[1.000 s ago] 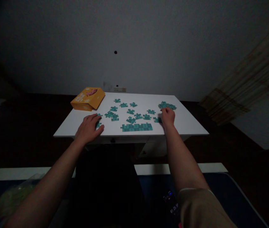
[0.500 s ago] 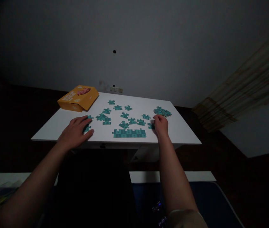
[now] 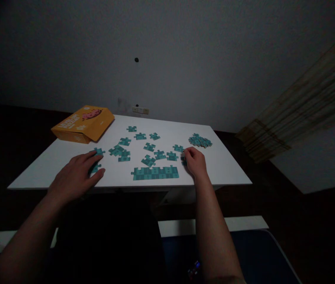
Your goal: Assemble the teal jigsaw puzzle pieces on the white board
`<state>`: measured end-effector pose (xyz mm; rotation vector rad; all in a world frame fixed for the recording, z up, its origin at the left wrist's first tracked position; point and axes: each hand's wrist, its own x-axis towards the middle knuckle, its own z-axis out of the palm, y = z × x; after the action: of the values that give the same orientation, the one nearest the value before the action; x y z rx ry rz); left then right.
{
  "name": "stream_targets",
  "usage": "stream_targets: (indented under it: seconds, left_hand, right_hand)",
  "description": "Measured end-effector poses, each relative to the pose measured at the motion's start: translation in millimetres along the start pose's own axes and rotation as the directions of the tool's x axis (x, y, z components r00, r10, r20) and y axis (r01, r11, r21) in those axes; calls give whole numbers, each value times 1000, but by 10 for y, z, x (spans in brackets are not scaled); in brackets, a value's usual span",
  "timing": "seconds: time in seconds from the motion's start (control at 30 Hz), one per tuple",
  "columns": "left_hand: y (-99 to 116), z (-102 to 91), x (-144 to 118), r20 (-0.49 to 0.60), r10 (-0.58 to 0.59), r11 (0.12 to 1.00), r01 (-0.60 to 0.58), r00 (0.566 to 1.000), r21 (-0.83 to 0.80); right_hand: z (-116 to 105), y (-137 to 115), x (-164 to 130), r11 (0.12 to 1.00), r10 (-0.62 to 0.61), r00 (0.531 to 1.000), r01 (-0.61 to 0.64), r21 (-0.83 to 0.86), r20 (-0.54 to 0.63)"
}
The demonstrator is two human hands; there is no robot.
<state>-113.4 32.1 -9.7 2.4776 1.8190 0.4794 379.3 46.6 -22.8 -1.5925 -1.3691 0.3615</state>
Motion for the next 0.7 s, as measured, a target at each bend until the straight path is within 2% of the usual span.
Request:
stream_targets:
  seconds: [0.33,0.7]
  left_hand:
    - [33,-38,-23,16,-5,1000,5,1000,13]
    - [36,-45,-19,14,-6,1000,6,1000,15]
  right_hand:
    - [-3,-12,-20,1000,-2,997,3,-10,71]
    - [-15,-39,-36,999,-9,996,13,-44,89]
